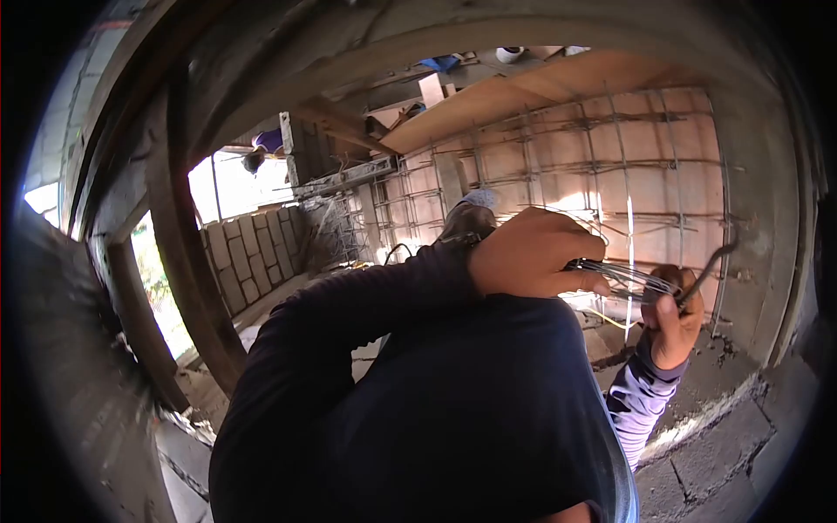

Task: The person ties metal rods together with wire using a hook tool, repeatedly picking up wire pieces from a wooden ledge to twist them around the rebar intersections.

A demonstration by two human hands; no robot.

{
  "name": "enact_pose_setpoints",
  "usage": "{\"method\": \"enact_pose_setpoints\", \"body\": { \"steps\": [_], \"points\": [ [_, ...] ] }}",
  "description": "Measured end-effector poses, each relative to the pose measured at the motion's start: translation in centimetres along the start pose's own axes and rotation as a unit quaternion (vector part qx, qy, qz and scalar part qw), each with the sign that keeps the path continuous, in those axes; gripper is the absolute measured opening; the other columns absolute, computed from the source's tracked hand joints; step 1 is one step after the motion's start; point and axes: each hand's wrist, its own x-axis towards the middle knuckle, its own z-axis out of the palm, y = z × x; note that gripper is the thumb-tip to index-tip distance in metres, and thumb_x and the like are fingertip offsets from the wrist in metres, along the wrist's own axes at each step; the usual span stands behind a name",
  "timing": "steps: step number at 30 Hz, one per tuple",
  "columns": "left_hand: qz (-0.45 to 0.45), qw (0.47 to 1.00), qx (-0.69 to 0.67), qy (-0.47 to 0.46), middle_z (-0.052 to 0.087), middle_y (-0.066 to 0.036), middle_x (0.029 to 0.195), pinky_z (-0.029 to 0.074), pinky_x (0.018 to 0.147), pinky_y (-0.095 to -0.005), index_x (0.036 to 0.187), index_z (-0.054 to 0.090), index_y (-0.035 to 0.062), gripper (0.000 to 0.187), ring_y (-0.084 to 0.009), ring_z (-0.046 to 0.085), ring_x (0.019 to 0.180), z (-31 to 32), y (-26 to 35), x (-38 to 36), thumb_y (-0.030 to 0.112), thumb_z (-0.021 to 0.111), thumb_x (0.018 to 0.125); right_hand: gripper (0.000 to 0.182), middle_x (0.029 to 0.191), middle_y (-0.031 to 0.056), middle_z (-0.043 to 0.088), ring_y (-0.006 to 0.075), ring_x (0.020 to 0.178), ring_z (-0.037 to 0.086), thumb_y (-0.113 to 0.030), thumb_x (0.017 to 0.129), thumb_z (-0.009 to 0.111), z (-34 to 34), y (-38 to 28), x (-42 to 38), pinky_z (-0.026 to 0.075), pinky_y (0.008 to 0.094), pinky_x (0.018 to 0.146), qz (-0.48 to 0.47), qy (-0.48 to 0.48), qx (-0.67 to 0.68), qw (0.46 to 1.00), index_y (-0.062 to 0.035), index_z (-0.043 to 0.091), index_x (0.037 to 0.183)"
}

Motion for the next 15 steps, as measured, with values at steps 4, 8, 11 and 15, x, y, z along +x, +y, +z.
{"method": "enact_pose_setpoints", "body": {
  "steps": [4, 8, 11, 15],
  "points": [
    [-0.001, 1.0, -0.02, -0.005, 0.061, -0.013, 0.073, 0.044, 0.065, -0.0461, 0.087, 0.066, 0.0093, 0.036, -0.0358, 0.062, 0.074, 0.1, 0.5, -1.8, 0.045, 0.069, 0.089, 0.029, 0.075, 0.0032, 0.049, 0.0058, 0.054, 0.037, -0.023, 0.09, 0.071, 1.6, -0.2, -0.9, 0.026, 0.0224, 0.047, -0.017, -0.04, 0.066, 0.997, -0.0047, 0.049, 0.092],
    [-0.005, 1.0, -0.016, 0.021, 0.062, -0.014, 0.074, 0.045, 0.065, -0.0462, 0.087, 0.066, 0.0079, 0.036, -0.0369, 0.062, 0.075, 1.0, 0.3, -3.7, 0.044, 0.067, 0.091, 0.023, 0.076, 0.0049, 0.054, 0.0062, 0.051, 0.038, -0.015, 0.09, 0.069, 2.7, 0.3, -1.6, 0.027, 0.0216, 0.045, -0.021, -0.019, 0.082, 0.996, -0.0044, 0.049, 0.094],
    [-0.033, 0.999, -0.018, 0.03, 0.063, -0.015, 0.075, 0.045, 0.065, -0.0469, 0.085, 0.064, 0.0067, 0.036, -0.0376, 0.062, 0.075, 1.7, 0.7, -4.9, 0.041, 0.066, 0.093, 0.018, 0.085, 0.01, 0.065, 0.0059, 0.049, 0.038, -0.008, 0.091, 0.065, 2.1, 1.6, -2.3, 0.029, 0.0218, 0.044, -0.018, 0.024, 0.066, 0.997, -0.0037, 0.05, 0.099],
    [-0.05, 0.997, -0.034, 0.04, 0.062, -0.017, 0.075, 0.045, 0.064, -0.0476, 0.082, 0.061, 0.0045, 0.036, -0.0391, 0.063, 0.074, 2.1, 0.8, -5.3, 0.038, 0.065, 0.094, 0.017, 0.07, 0.0018, 0.053, 0.0053, 0.047, 0.035, -0.005, 0.092, 0.062, 2.0, 1.7, -2.0, 0.027, 0.022, 0.043, -0.037, 0.095, 0.141, 0.985, -0.0027, 0.052, 0.104]
  ]
}}
